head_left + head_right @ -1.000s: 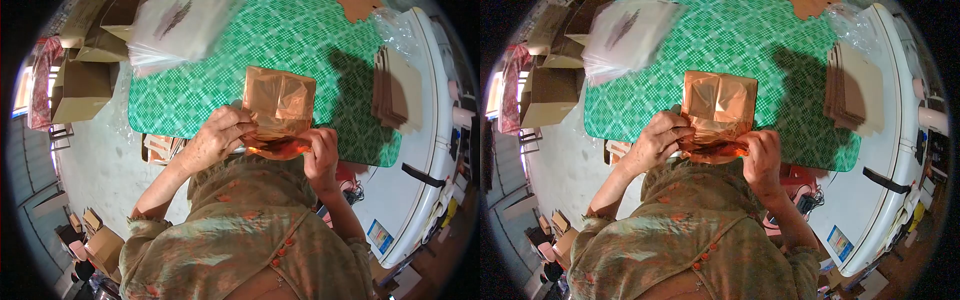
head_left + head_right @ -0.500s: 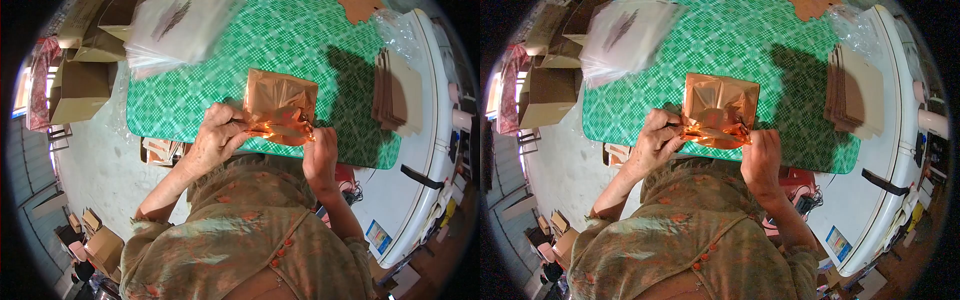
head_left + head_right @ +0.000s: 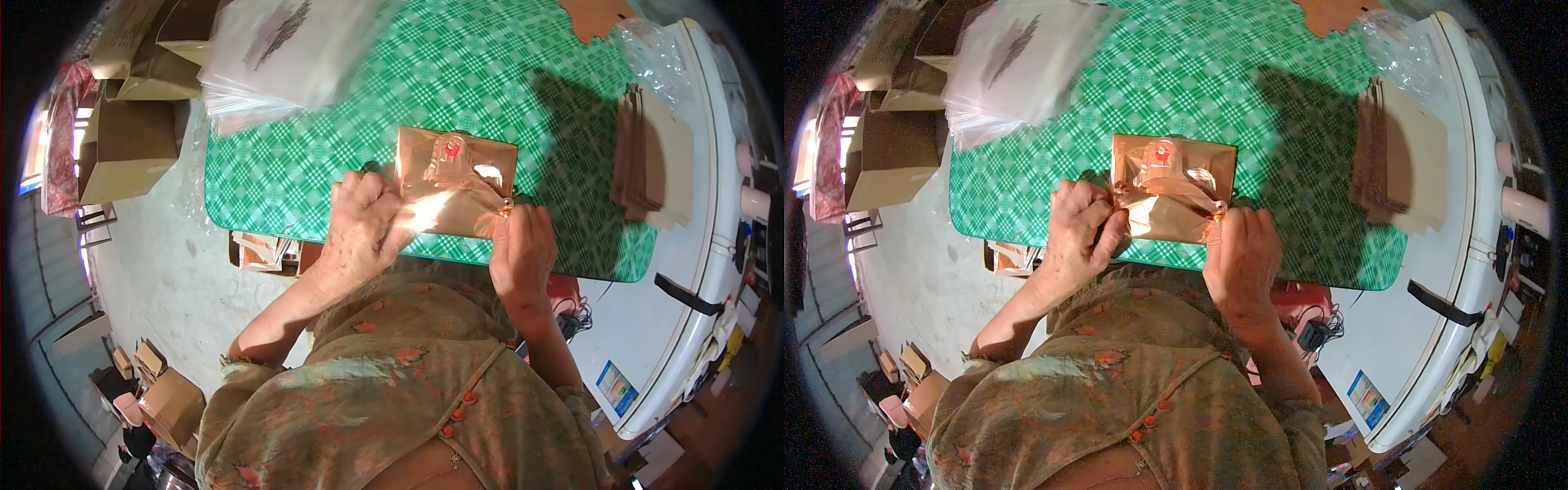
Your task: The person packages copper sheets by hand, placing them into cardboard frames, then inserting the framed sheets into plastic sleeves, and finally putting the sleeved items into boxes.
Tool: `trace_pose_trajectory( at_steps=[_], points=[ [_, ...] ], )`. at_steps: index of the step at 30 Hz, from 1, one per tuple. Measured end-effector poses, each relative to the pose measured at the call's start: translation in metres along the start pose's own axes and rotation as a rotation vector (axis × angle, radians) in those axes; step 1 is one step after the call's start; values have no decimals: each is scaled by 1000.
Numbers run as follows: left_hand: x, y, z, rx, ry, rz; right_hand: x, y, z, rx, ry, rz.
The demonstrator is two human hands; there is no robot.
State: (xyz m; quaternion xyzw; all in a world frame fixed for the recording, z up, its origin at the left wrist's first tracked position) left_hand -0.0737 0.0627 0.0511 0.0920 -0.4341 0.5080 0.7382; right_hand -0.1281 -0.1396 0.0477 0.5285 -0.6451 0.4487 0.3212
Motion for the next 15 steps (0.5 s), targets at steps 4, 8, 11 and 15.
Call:
trace_pose_trajectory(
  at_steps=[4,8,11,15],
  points=[
    [2,-3,5,-43,-32,53,1,-4,-7,29,77,3],
    [3,-2,3,-19,-41,51,-1,-5,-8,30,105,4],
    [6,1,0,31,-6,41,-2,-4,-7,24,98,-4],
    [10,7,5,-10,-135,90,-3,-4,-7,20,83,-14]
  ],
)
Point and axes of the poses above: each hand's wrist, its own y-axis away from the middle knuckle, its own x-axis out of the back of the hand, z = x × y, the point moved 10 cm from there along -y, towards the middle knuckle, and after that the axes turned 2 degrees about z, right-handed, at the moved point
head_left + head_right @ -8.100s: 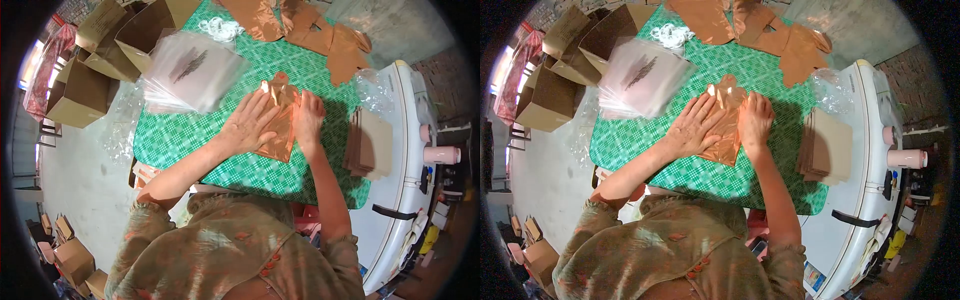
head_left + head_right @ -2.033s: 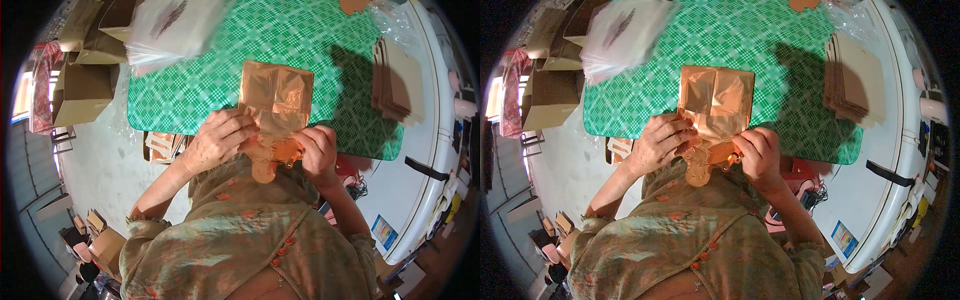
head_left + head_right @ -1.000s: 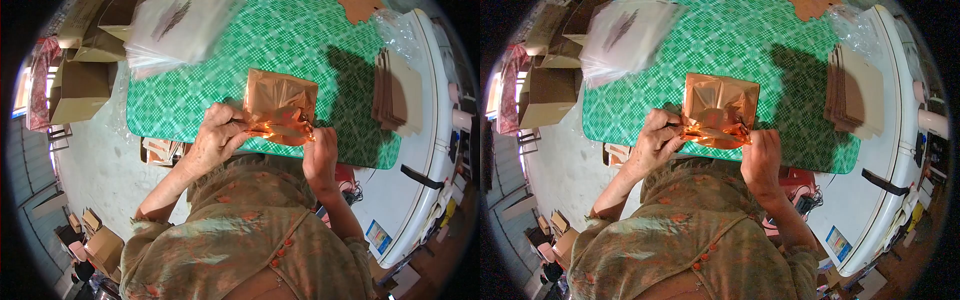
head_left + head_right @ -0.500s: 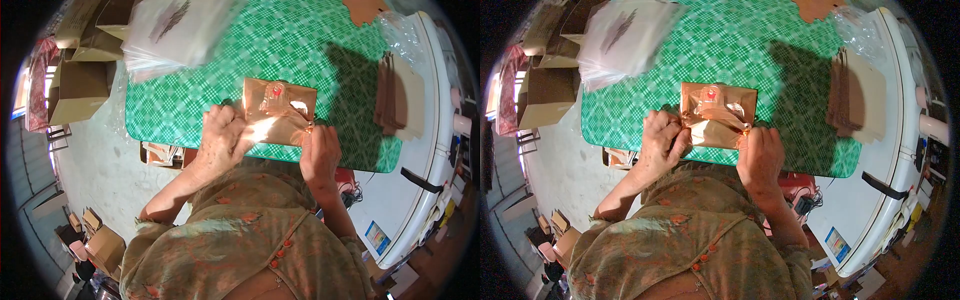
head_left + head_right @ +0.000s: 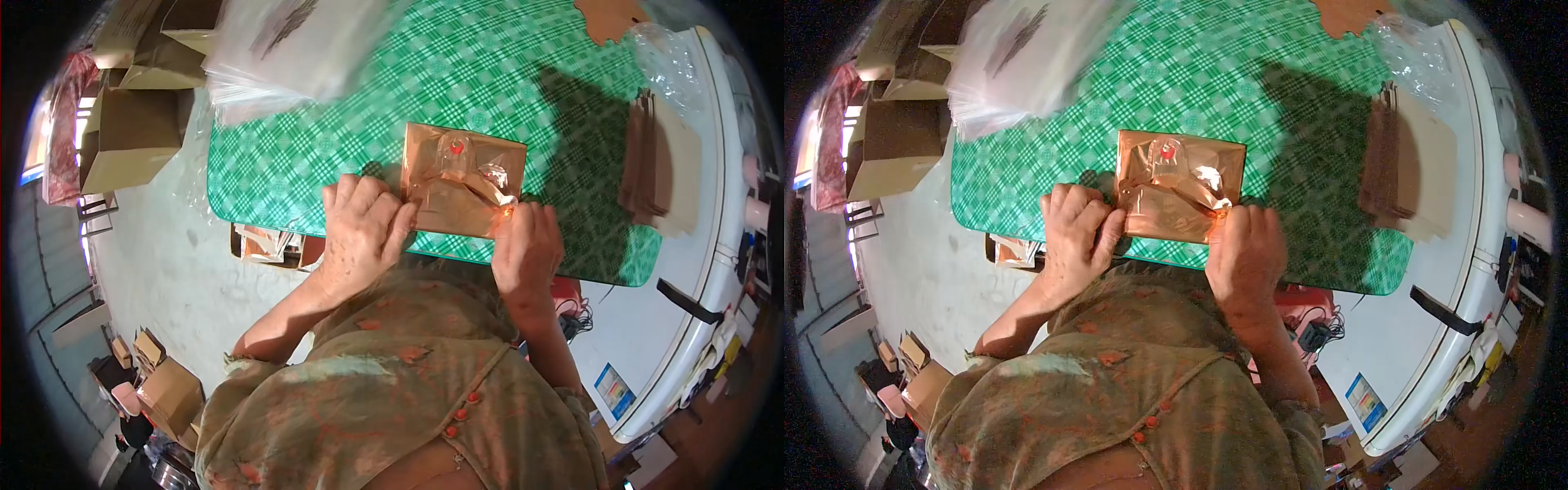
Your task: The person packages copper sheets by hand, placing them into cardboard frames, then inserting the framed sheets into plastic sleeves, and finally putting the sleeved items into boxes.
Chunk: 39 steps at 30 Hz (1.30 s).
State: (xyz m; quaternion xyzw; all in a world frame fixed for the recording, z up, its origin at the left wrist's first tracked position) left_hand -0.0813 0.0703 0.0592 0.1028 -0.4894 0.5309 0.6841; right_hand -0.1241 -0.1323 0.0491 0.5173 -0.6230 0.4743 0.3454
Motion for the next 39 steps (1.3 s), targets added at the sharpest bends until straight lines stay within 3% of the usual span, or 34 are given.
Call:
trace_pose_trajectory(
  at_steps=[13,19,24,39],
  points=[
    [-4,1,2,19,-80,24,-2,-3,1,-10,21,-36],
    [29,2,-11,45,30,206,-2,-3,0,-16,44,-24],
    [33,22,-8,55,-59,123,-6,-1,3,-14,25,-52],
    [19,36,1,139,-43,148,-2,-1,2,11,-16,-20]
  ],
)
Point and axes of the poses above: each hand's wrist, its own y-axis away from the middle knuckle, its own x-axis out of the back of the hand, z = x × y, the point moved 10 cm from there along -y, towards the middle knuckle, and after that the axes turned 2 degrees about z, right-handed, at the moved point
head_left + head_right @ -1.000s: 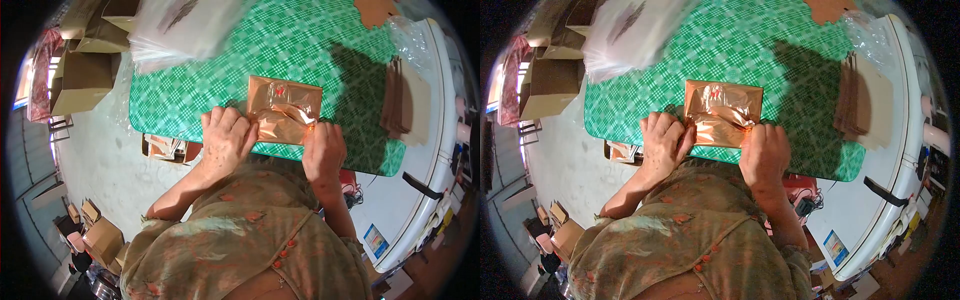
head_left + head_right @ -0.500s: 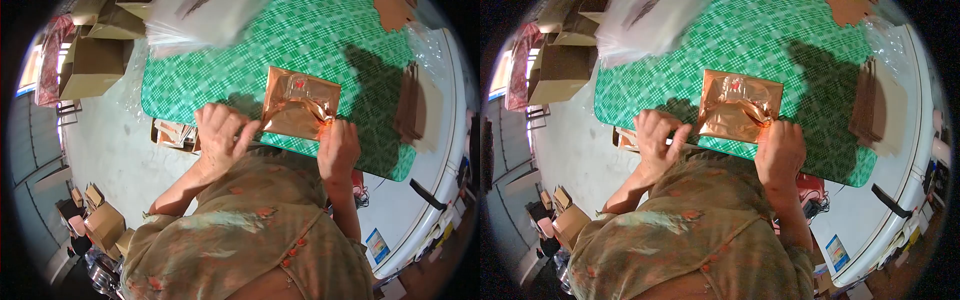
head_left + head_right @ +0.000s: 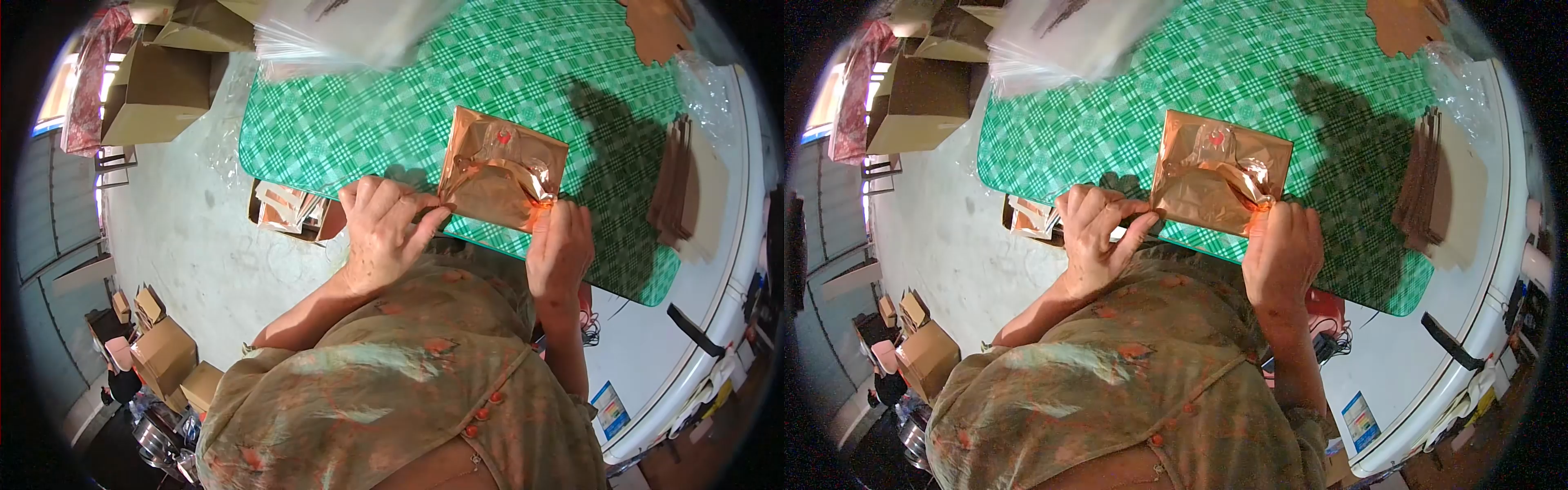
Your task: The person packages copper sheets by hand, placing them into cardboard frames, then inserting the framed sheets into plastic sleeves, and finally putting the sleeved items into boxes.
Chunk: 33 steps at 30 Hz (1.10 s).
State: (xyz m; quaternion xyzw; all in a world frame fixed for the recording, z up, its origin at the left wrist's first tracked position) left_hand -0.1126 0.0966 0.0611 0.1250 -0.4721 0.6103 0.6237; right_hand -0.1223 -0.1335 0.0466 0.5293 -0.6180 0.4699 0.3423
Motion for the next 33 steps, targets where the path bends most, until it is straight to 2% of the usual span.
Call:
trace_pose_trajectory(
  at_steps=[10,14,26,29,33],
  points=[
    [-10,-5,-6,81,71,-7,0,-1,0,8,8,5],
    [-16,-9,-4,90,45,-84,-1,-1,-1,1,22,-2],
    [-26,-26,12,-28,-113,-180,-1,-2,-5,4,54,-1],
    [-25,-24,11,-38,-105,-154,1,-3,-6,7,66,13],
    [-16,-24,20,-175,-31,-79,4,-4,-7,8,70,22]
  ],
)
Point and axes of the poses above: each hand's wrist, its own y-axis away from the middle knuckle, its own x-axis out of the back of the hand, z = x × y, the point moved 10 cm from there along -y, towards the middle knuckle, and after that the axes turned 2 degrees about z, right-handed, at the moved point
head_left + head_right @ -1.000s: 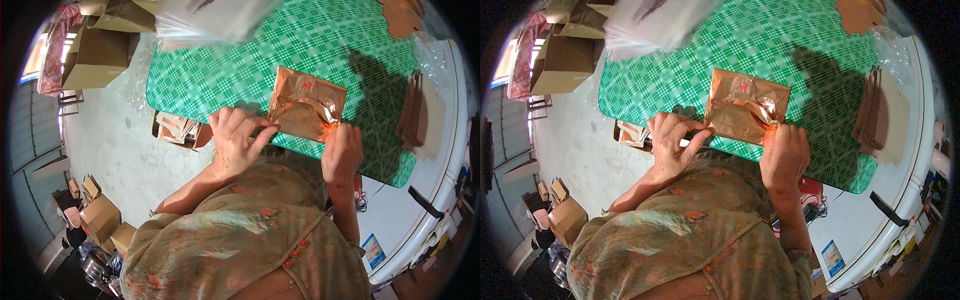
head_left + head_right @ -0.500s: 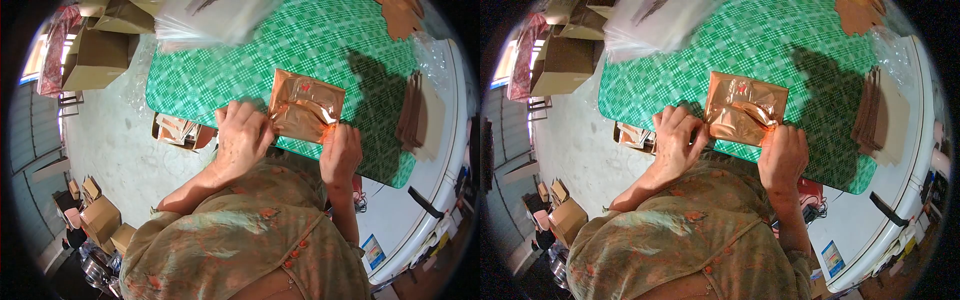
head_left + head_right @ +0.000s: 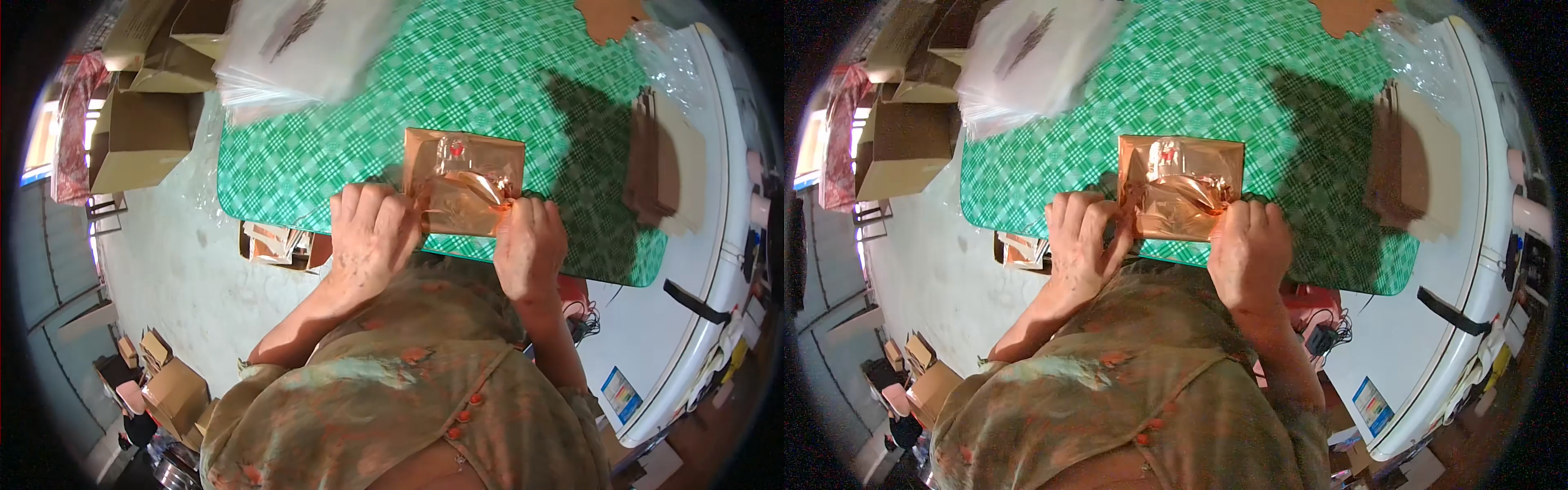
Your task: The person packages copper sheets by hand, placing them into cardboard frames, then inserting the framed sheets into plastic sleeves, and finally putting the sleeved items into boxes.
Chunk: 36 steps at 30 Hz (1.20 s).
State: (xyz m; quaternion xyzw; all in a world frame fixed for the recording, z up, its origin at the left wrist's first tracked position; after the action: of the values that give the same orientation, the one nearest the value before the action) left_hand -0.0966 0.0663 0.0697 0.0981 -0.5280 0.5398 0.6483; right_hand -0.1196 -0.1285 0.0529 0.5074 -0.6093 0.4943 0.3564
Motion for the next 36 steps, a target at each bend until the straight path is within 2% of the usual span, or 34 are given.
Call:
trace_pose_trajectory(
  at_steps=[3,8,12,20,27,36],
  points=[
    [5,-17,20,-166,175,83,0,1,0,-1,-4,8],
    [-43,-29,35,-316,123,-385,1,1,1,-15,0,-10],
    [-69,-22,24,-353,60,-526,0,-1,3,-33,-14,-25],
    [-73,-22,23,-354,26,-561,-2,-4,16,-100,-108,0],
    [-74,-17,24,-420,-22,-513,1,-2,18,-86,-78,78],
    [-73,-18,26,-410,-27,-525,8,6,15,-39,-18,152]
  ],
)
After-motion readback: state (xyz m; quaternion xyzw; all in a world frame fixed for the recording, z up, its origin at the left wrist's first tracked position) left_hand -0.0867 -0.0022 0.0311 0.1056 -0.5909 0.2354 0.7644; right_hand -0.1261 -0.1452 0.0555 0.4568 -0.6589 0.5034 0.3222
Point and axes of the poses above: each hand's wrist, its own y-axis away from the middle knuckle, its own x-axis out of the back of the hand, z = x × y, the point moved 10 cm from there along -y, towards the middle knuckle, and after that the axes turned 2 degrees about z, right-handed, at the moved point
